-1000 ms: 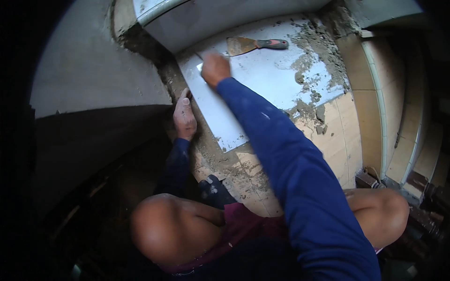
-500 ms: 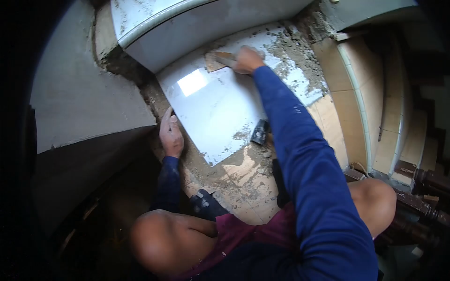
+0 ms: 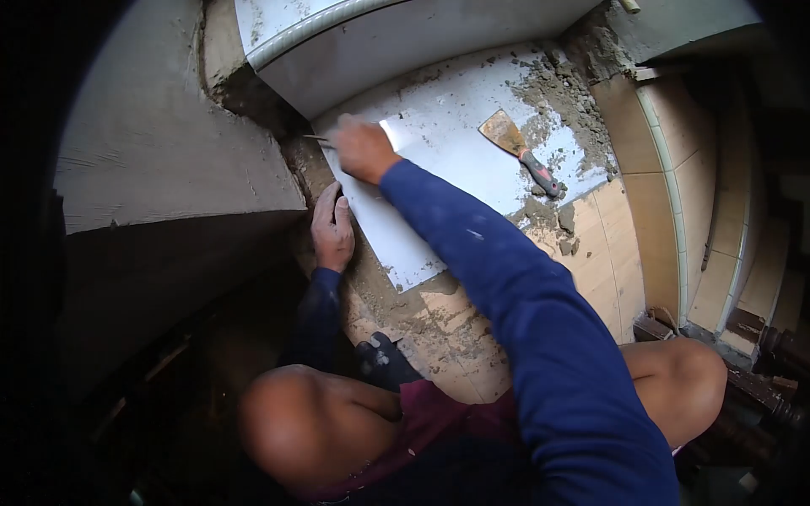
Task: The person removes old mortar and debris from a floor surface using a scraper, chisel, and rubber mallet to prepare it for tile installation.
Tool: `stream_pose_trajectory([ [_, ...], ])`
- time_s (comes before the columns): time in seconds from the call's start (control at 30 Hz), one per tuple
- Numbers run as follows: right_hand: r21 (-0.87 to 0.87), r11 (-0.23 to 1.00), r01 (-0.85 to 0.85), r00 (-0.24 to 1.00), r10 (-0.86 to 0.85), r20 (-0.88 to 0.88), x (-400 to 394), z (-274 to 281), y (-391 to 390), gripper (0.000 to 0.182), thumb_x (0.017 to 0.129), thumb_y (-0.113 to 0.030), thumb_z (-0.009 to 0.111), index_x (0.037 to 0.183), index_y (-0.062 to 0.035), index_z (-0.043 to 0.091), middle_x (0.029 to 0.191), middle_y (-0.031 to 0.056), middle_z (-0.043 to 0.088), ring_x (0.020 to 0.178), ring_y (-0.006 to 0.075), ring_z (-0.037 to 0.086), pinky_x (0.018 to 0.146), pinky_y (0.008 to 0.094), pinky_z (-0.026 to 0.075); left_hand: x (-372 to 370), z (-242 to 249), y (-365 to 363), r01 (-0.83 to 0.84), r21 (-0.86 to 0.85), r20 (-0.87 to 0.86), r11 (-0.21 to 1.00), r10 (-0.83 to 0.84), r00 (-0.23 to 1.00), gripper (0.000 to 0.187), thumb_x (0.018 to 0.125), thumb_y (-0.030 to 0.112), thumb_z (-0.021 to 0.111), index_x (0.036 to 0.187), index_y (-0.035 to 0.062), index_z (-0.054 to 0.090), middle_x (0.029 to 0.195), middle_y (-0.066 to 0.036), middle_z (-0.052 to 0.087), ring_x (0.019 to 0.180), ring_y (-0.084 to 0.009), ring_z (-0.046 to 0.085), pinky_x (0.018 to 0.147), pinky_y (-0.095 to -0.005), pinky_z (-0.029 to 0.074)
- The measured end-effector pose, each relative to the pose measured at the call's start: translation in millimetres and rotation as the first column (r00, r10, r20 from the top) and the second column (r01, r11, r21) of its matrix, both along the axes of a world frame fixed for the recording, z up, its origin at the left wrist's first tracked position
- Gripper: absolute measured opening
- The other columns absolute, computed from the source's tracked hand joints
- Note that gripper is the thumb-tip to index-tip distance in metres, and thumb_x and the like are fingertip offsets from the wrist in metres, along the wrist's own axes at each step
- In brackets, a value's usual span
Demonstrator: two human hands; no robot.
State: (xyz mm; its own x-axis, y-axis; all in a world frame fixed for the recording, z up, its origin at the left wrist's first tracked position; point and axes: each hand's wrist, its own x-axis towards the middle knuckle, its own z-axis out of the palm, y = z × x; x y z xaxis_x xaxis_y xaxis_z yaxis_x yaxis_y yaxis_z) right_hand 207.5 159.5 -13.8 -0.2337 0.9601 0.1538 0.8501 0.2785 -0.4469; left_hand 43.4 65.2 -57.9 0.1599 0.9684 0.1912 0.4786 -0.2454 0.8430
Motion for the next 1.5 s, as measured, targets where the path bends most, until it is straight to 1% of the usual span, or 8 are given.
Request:
stream_pose_trajectory([
  [0.2, -0.013, 0.991, 0.131, 0.954, -0.122, 0.274, 104, -32, 43, 0.018, 0.085, -0.008, 0.051, 0.089, -0.0043, 0.069, 0.095, 0.0194, 0.068, 0.097, 0.0393, 0.063, 0.085, 0.0486, 0.051, -4, 4, -2, -0.002, -0.057, 0.028, 0.998, 0.003, 1.0, 0.037, 0.101, 0.02, 0.053, 0.128, -0.0055, 0.059, 0.129, -0.024, 0.061, 0.123, -0.0383, 0.056, 0.107, -0.0422, 0.042],
  [0.33, -0.283, 0.756, 0.591, 0.797, -0.493, 0.348, 224, 5, 37, 0.035, 0.084, -0.009, 0.057, 0.116, -0.0043, 0.07, 0.111, 0.022, 0.068, 0.108, 0.0388, 0.061, 0.092, 0.0465, 0.049, 0, 5, -2, -0.028, -0.033, 0.001, 0.999, 0.028, 1.0, 0.037, 0.1, 0.021, 0.055, 0.125, -0.0059, 0.06, 0.127, -0.025, 0.061, 0.12, -0.039, 0.057, 0.106, -0.0428, 0.042],
  [0.57, -0.187, 0.979, 0.083, 0.996, -0.084, 0.003, 87, -5, -2, 0.037, 0.084, -0.002, 0.053, 0.117, -0.0059, 0.07, 0.106, 0.019, 0.067, 0.095, 0.0358, 0.064, 0.09, 0.0426, 0.05, 5, 2, 1, -0.032, 0.021, -0.003, 0.999, 0.032, 0.999, 0.033, 0.098, 0.016, 0.056, 0.123, -0.0059, 0.061, 0.124, -0.025, 0.062, 0.118, -0.0391, 0.058, 0.105, -0.0436, 0.044],
  [0.73, 0.149, 0.812, 0.564, 0.819, -0.529, -0.22, 212, -70, 30, 0.023, 0.088, -0.005, 0.052, 0.1, 0.0026, 0.07, 0.096, 0.0234, 0.07, 0.096, 0.0401, 0.066, 0.089, 0.0473, 0.051, 1, 4, -3, -0.032, 0.03, -0.005, 0.999, 0.032, 0.999, 0.031, 0.097, 0.013, 0.057, 0.121, -0.0058, 0.062, 0.122, -0.024, 0.064, 0.115, -0.0384, 0.06, 0.103, -0.0425, 0.045],
  [0.77, -0.137, 0.767, 0.627, 0.778, -0.627, 0.046, 217, 1, 24, 0.021, 0.09, -0.008, 0.054, 0.095, 0.0029, 0.071, 0.092, 0.0231, 0.071, 0.091, 0.0393, 0.068, 0.085, 0.048, 0.052, 2, 2, -2, -0.041, 0.05, -0.019, 0.998, 0.042, 0.999, 0.031, 0.097, 0.014, 0.059, 0.12, -0.0058, 0.063, 0.122, -0.024, 0.064, 0.115, -0.0382, 0.06, 0.102, -0.0422, 0.046],
  [0.83, -0.024, 0.762, 0.647, 0.752, -0.631, 0.191, 230, 28, 16, 0.023, 0.086, -0.015, 0.064, 0.1, 0.0001, 0.073, 0.098, 0.0221, 0.073, 0.089, 0.0339, 0.071, 0.081, 0.043, 0.055, 4, 2, -1, -0.059, 0.066, -0.027, 0.996, 0.06, 0.998, 0.032, 0.095, 0.014, 0.061, 0.119, -0.0056, 0.063, 0.121, -0.024, 0.064, 0.114, -0.038, 0.06, 0.102, -0.0423, 0.046],
  [1.1, -0.573, 0.816, 0.075, 0.95, -0.234, -0.208, 78, 24, -86, 0.025, 0.087, -0.012, 0.065, 0.106, 0.0012, 0.073, 0.094, 0.0205, 0.073, 0.083, 0.0274, 0.069, 0.084, 0.0368, 0.054, 7, 2, 1, -0.037, 0.143, -0.082, 0.989, 0.049, 0.995, 0.035, 0.094, 0.015, 0.059, 0.123, -0.0055, 0.061, 0.127, -0.025, 0.059, 0.119, -0.0394, 0.056, 0.105, -0.043, 0.044],
  [1.5, -0.288, 0.897, 0.336, 0.941, -0.328, 0.078, 161, 19, -47, 0.02, 0.087, -0.013, 0.064, 0.1, -0.0014, 0.074, 0.098, 0.0234, 0.072, 0.089, 0.0356, 0.072, 0.085, 0.0418, 0.055, 11, -4, 1, 0.035, 0.1, -0.296, 0.994, -0.004, 0.955, 0.046, 0.094, 0.021, 0.058, 0.133, -0.003, 0.057, 0.142, -0.025, 0.048, 0.131, -0.0404, 0.045, 0.111, -0.0471, 0.034],
])
